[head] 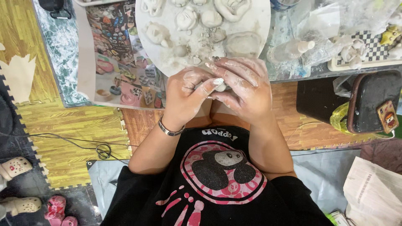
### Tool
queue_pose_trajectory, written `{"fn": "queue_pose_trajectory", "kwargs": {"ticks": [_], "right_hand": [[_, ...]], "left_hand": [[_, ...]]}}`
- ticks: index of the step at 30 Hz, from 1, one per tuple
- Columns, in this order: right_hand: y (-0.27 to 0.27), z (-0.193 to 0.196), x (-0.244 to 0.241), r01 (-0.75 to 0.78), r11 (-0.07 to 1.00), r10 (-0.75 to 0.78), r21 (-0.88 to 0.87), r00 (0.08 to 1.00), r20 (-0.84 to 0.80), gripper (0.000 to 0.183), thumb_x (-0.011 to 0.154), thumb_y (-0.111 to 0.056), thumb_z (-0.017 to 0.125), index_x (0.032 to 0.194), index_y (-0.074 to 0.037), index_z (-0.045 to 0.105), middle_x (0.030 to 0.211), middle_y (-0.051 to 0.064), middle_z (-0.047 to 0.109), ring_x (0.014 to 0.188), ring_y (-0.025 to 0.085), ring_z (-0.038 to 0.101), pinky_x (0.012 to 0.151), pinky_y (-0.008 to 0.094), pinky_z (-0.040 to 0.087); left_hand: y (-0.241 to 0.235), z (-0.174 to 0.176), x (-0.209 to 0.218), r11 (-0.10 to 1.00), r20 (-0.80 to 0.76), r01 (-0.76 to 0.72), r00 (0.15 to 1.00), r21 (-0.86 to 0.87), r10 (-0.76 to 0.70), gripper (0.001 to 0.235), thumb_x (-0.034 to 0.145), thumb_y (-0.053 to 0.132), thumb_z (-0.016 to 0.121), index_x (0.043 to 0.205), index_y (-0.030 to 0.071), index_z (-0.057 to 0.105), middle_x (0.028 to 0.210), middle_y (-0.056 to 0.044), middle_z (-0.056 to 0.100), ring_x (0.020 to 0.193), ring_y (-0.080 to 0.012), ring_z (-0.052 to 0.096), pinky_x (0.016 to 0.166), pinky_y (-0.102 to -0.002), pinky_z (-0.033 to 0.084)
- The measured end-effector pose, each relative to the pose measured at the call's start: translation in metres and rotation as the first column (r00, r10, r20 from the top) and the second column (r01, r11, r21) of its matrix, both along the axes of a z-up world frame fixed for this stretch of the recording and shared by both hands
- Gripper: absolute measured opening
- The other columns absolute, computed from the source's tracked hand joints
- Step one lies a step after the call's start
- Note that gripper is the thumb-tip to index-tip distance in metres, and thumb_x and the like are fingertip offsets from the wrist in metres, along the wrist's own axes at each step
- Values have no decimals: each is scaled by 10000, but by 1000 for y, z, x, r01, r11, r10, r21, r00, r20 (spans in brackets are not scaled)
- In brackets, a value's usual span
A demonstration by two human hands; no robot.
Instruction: The person shapes small pieces of white clay into rounded forms using both hands. They repeatedly roll, pinch, and smooth the clay, placing finished pieces onto a white plate that already holds several similar items.
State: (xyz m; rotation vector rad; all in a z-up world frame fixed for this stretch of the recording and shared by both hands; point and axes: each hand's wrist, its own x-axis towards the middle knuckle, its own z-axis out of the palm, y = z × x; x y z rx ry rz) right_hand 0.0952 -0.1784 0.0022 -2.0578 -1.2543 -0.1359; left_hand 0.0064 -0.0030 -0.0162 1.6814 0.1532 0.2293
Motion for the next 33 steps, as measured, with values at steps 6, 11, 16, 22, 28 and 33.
{"fn": "queue_pose_trajectory", "kwargs": {"ticks": [6, 11, 16, 22, 28, 33], "right_hand": [[0, -5, -1, 10, 994, -9, 108, 1000, -5, 329, 886, -213, 853, 1165, -105, 715, 1245, 64, 717, 1171, 310, 684, 1025, 457, 495], [-2, -5, -1, 33, 994, -29, 108, 999, -39, 375, 836, -186, 823, 1187, -96, 727, 1228, 89, 708, 1141, 335, 675, 1029, 462, 501], [-2, -6, -3, 54, 994, -51, 92, 998, -44, 386, 865, -173, 810, 1234, -100, 724, 1265, 95, 702, 1186, 329, 676, 1058, 451, 507], [0, -9, -2, -5, 996, 11, 91, 998, -70, 424, 914, -173, 799, 1311, -77, 685, 1332, 110, 683, 1217, 337, 662, 1078, 459, 492], [-2, -17, -2, 27, 988, -17, 154, 998, -61, 364, 860, -94, 811, 1211, -107, 714, 1279, 83, 715, 1198, 300, 680, 1012, 419, 519], [-3, -20, -3, 83, 973, -49, 215, 986, -161, 319, 836, -98, 822, 1113, -70, 666, 1273, 113, 711, 1195, 303, 675, 1008, 411, 518]], "left_hand": [[0, -5, -2, 953, -103, 73, 989, -294, -107, 226, 1031, 198, 659, 972, 0, 750, 886, -78, 759, 798, -127, 711, 728, -274, 575], [0, -4, -2, 981, -35, 108, 993, -159, -115, 218, 1014, 187, 699, 1064, -21, 746, 971, -70, 757, 884, -137, 706, 798, -264, 564], [-2, -3, 0, 962, -16, 182, 982, -205, -189, 269, 981, 189, 738, 1164, -7, 713, 1065, -95, 746, 967, -135, 704, 859, -274, 581], [1, -1, 3, 984, -54, 151, 986, -99, -157, 267, 947, 187, 777, 1144, 15, 724, 1064, -76, 764, 967, -119, 743, 857, -274, 595], [1, -3, 0, 956, 2, 211, 977, -206, -215, 261, 994, 176, 761, 1173, -8, 718, 1105, -98, 755, 1009, -117, 684, 920, -282, 570], [-5, -7, 1, 936, -53, 194, 974, -292, -219, 242, 1028, 168, 717, 1168, -29, 727, 1087, -74, 764, 995, -104, 675, 894, -274, 569]]}}
